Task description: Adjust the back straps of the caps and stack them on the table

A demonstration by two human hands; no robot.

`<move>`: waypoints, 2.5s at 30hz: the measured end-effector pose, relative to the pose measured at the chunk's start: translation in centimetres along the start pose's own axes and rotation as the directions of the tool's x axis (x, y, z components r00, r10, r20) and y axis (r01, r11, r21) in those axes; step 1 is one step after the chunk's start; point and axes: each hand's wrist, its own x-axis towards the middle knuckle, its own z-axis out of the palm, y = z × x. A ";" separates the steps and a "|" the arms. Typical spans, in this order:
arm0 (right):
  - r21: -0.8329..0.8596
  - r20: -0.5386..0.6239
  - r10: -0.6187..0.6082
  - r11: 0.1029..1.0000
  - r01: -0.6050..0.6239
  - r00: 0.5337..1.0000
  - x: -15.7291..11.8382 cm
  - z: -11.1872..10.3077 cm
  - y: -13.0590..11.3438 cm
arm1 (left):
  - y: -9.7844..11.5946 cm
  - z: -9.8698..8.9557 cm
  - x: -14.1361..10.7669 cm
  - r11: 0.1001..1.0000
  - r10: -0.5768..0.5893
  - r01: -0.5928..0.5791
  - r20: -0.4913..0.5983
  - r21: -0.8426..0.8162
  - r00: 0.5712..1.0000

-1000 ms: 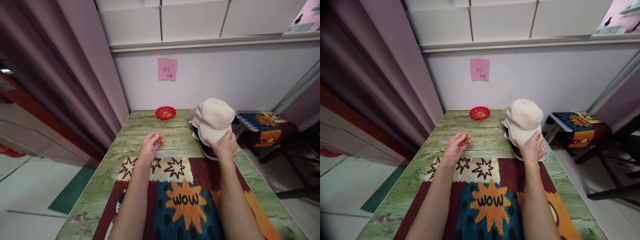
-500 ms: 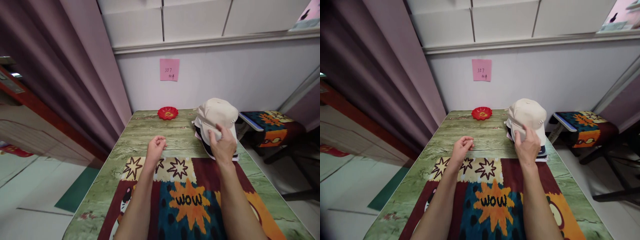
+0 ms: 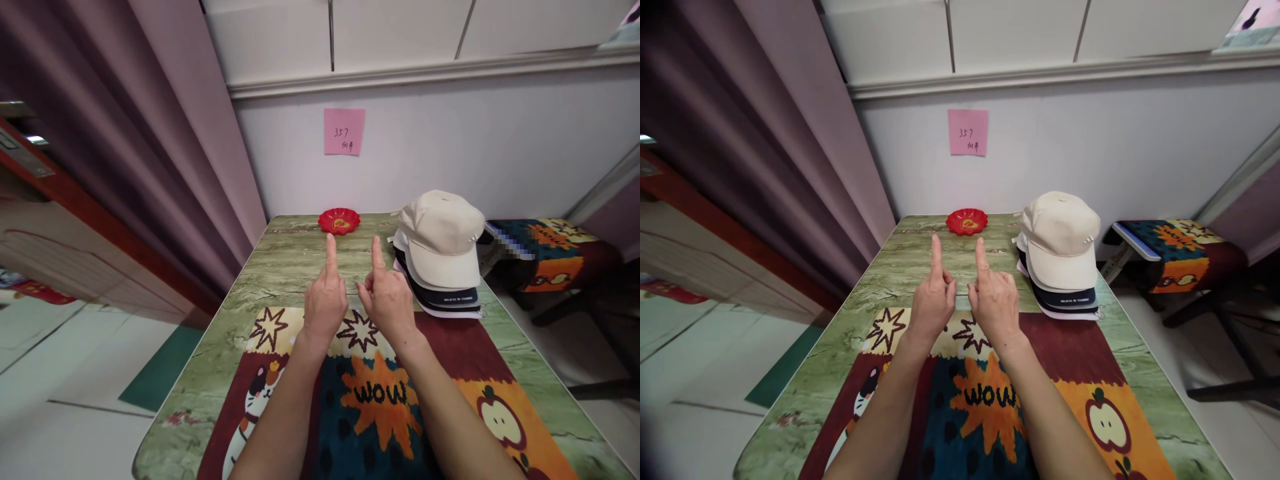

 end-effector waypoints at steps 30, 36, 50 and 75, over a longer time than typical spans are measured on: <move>0.017 0.077 0.135 0.991 -0.136 0.988 0.4 -0.6 2.3 | -0.7 -0.8 0.5 0.565 0.086 -0.169 0.146 0.808 0.986; 0.022 -0.183 0.376 0.925 -0.378 0.908 0.2 -1.0 9.2 | -0.4 -1.2 1.0 0.429 -0.178 -0.163 0.260 0.888 0.949; 0.038 -0.135 0.911 0.399 -0.916 0.391 -2.1 -2.4 17.1 | -0.8 -1.4 1.1 0.306 -0.340 -0.281 0.380 0.910 0.861; 0.656 -0.392 0.798 0.592 -0.468 0.458 -0.8 -1.9 16.0 | -2.3 -2.7 1.5 0.432 -0.340 -0.253 0.416 0.866 0.843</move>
